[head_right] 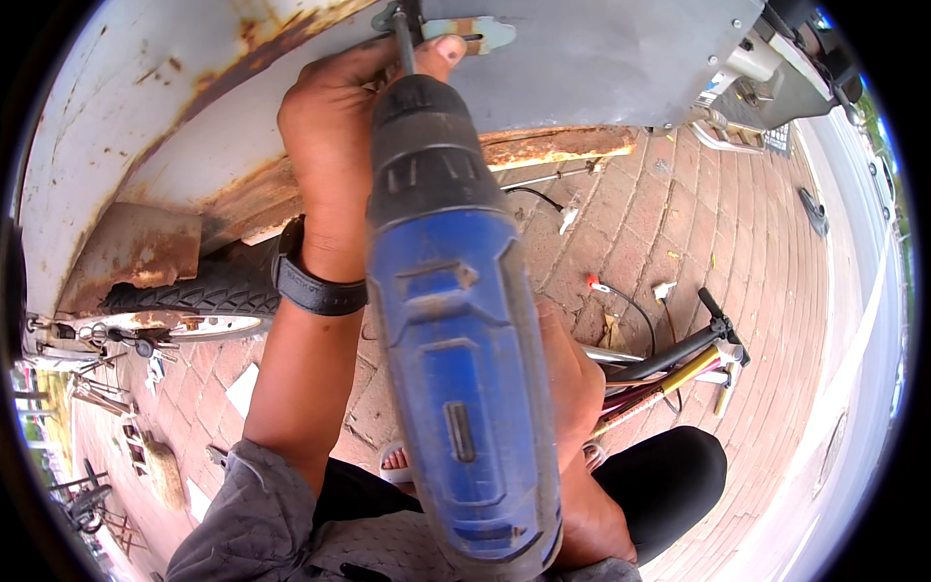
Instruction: The person uses a cordless drill to remove and install screws on a vehicle's undercarriage. They handle a small plastic bag containing screws and repeatedly position the drill to fasten components.
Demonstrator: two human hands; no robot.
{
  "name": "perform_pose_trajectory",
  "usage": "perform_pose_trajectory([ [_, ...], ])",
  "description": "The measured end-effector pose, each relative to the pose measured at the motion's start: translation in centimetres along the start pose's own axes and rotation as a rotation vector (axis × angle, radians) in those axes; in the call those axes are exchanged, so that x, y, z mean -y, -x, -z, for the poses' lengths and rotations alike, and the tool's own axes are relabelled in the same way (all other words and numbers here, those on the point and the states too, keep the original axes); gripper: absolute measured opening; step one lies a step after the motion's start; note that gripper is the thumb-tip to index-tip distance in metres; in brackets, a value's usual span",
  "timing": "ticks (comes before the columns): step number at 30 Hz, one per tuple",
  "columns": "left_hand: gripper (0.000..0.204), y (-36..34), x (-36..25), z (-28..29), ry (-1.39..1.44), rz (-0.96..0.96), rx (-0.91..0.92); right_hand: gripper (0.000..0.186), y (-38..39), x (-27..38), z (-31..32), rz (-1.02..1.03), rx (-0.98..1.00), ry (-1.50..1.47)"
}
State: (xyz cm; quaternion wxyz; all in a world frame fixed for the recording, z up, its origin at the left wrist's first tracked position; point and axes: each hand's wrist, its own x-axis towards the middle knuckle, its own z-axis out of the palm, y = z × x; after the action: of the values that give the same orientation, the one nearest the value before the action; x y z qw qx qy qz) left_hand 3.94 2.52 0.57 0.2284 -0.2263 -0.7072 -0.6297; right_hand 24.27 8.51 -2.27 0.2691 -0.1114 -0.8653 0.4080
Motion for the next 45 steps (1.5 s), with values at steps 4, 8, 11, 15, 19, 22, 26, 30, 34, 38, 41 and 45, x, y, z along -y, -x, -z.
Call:
perform_pose_trajectory([
  [4, 0.026, 0.2, -0.5, -0.2, 0.003, 0.007, -0.016, 0.033, -0.2, 0.1, -0.1, 0.054, -0.018, 0.017],
  [8, 0.026, 0.4, -0.6, -0.3, 0.025, 0.043, -0.031, 0.033, -0.5, 0.2, 0.0, 0.077, -0.037, -0.015],
  [11, 0.026, 0.4, -0.6, -0.4, 0.067, 0.058, -0.053, 0.033, -0.5, 0.3, 0.0, 0.093, -0.048, -0.043],
  [15, 0.025, 0.3, -0.5, -0.3, 0.073, 0.058, -0.023, 0.034, -0.5, 0.2, -0.2, 0.115, -0.070, -0.072],
  [19, 0.024, 0.4, -0.7, -0.2, 0.093, 0.065, -0.008, 0.034, -0.6, 0.1, -0.5, 0.139, -0.102, -0.117],
  [22, 0.025, 0.5, -0.8, -0.1, 0.103, 0.099, 0.007, 0.034, -0.6, 0.5, -0.8, 0.130, -0.122, -0.155],
  [26, 0.027, 0.4, -0.8, 0.0, 0.145, 0.108, 0.014, 0.034, -0.5, 1.3, -0.3, 0.035, -0.069, -0.171],
  [30, 0.026, 0.4, -0.7, 0.0, 0.124, 0.090, 0.001, 0.036, -0.7, 1.5, 0.0, 0.046, -0.055, -0.153],
  [34, 0.026, 0.3, -0.7, -0.1, 0.114, 0.062, 0.001, 0.036, -0.9, 1.4, 0.0, 0.052, -0.050, -0.125],
  [38, 0.025, 0.4, -0.7, -0.2, 0.136, 0.095, -0.005, 0.038, -0.9, 1.4, 0.4, 0.074, -0.045, -0.085],
  [41, 0.025, 0.3, -0.8, -0.1, 0.141, 0.124, 0.011, 0.039, -0.9, 1.3, 0.5, 0.077, -0.019, -0.074],
  [45, 0.026, 0.3, -1.0, -0.1, 0.070, 0.088, 0.003, 0.040, -0.9, 1.2, -0.1, 0.098, -0.072, -0.070],
])
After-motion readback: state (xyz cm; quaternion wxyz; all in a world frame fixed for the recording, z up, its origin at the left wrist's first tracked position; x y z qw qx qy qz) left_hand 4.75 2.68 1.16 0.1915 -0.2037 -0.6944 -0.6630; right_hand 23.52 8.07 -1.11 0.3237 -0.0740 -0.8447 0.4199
